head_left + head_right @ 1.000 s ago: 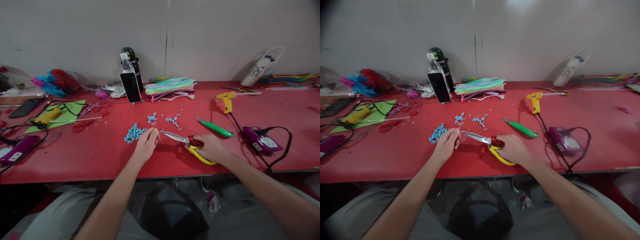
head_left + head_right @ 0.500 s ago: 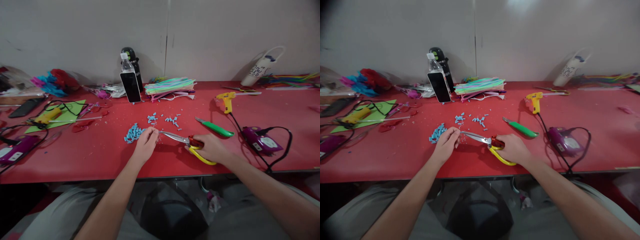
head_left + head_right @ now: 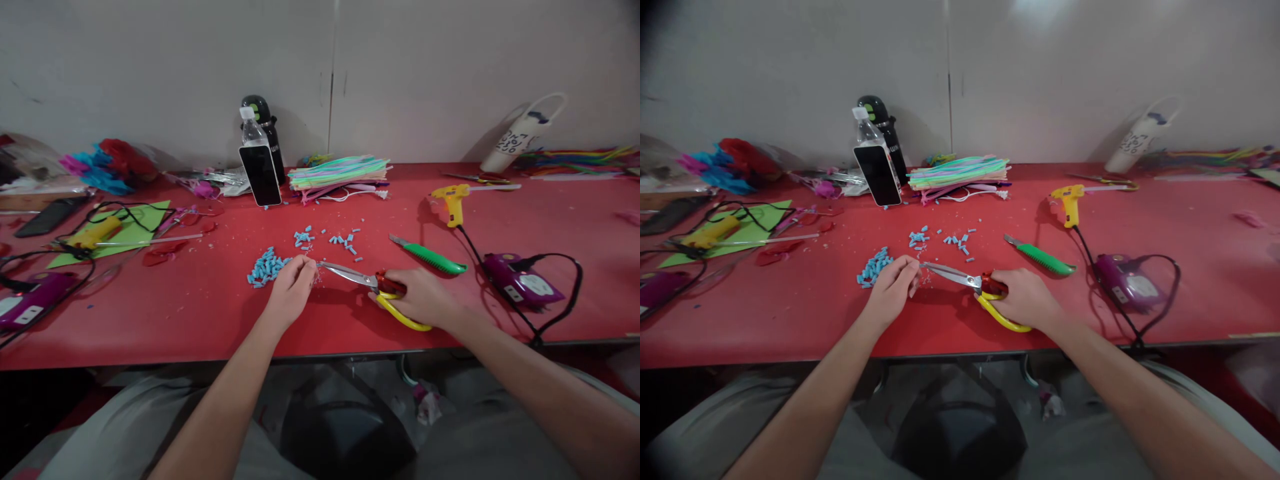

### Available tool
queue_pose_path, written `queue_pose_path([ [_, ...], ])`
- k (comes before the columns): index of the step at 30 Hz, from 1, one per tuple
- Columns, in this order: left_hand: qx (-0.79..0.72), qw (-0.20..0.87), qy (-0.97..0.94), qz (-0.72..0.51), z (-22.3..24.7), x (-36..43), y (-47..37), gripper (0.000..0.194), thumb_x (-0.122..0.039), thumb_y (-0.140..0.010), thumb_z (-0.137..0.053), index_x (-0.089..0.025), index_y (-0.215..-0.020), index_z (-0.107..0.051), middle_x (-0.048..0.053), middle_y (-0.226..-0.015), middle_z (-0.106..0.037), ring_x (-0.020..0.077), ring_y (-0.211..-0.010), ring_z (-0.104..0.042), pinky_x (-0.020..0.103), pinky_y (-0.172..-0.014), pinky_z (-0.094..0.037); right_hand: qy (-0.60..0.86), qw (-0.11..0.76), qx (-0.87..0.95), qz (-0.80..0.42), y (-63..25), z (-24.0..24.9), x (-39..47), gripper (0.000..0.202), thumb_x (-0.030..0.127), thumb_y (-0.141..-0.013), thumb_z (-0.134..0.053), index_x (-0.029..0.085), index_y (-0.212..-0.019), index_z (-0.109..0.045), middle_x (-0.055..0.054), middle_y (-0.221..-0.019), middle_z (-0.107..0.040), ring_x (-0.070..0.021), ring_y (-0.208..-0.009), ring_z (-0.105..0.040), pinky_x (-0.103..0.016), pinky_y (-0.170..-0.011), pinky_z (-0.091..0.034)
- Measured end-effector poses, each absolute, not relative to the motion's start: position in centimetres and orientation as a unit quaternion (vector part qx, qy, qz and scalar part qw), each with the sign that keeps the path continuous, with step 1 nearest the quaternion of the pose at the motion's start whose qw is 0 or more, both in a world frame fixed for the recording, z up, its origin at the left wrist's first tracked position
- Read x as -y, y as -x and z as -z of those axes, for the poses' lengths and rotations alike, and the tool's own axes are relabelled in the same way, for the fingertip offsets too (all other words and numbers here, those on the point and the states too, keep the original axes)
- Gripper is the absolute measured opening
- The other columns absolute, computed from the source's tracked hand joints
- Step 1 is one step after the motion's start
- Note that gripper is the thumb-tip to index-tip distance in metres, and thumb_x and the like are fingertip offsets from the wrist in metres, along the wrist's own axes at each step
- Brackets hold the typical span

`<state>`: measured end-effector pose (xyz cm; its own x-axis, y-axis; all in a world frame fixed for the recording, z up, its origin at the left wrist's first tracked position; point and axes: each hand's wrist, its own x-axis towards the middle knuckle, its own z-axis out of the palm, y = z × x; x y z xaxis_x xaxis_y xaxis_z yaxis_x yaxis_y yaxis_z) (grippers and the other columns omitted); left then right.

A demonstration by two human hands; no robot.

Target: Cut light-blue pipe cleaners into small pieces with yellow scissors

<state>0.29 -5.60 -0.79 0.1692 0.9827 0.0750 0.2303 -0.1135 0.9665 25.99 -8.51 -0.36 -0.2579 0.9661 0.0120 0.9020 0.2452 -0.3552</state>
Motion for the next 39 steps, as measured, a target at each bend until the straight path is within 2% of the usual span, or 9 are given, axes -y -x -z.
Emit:
queue_pose_path([
  [16, -0.480, 0.457, -0.622, -0.417, 0.90, 5.57, -0.27, 0.028, -0.035, -0.093, -0.044, -0.018, -0.071, -0.048, -0.005, -0.061, -0.043, 0.0090, -0.052, -0.041, 0.023, -0.054, -0.034, 0.595, 0.114, 0.787, -0.116, -26.26, 1.20, 8.30, 0.028, 0.047, -0.079, -0.057, 0.021, -0.067, -0.055, 0.000, -0.061, -0.059, -0.0117, -0.051, -0.043, -0.026, -0.052, -0.022],
  [27, -0.479, 0.493, -0.588, -0.426, 0.71, 5.60, -0.44, 0.027, -0.034, -0.092, -0.046, -0.018, -0.071, -0.048, -0.005, -0.059, -0.044, 0.0076, -0.050, -0.039, 0.021, -0.050, -0.032, 0.595, 0.137, 0.782, -0.123, -26.25, 1.03, 8.40, 0.038, 0.055, -0.080, -0.056, 0.021, -0.064, -0.048, 0.001, -0.058, -0.053, -0.0113, -0.051, -0.036, -0.026, -0.051, -0.022],
  [32, -0.479, 0.485, -0.594, -0.427, 0.62, 5.61, -0.41, 0.027, -0.034, -0.092, -0.046, -0.018, -0.070, -0.048, -0.005, -0.059, -0.043, 0.0075, -0.050, -0.040, 0.021, -0.050, -0.033, 0.591, 0.121, 0.787, -0.131, -26.44, 1.11, 8.36, 0.030, 0.048, -0.079, -0.057, 0.021, -0.066, -0.052, 0.000, -0.060, -0.055, -0.0111, -0.051, -0.039, -0.027, -0.051, -0.021],
  [39, -0.471, 0.493, -0.595, -0.425, 0.75, 5.52, -0.34, 0.027, -0.034, -0.093, -0.047, -0.017, -0.071, -0.048, -0.005, -0.060, -0.043, 0.0073, -0.051, -0.040, 0.020, -0.049, -0.033, 0.595, 0.116, 0.786, -0.119, -26.34, 0.98, 8.37, 0.031, 0.048, -0.080, -0.057, 0.020, -0.066, -0.054, 0.000, -0.060, -0.056, -0.0108, -0.050, -0.039, -0.027, -0.051, -0.022],
])
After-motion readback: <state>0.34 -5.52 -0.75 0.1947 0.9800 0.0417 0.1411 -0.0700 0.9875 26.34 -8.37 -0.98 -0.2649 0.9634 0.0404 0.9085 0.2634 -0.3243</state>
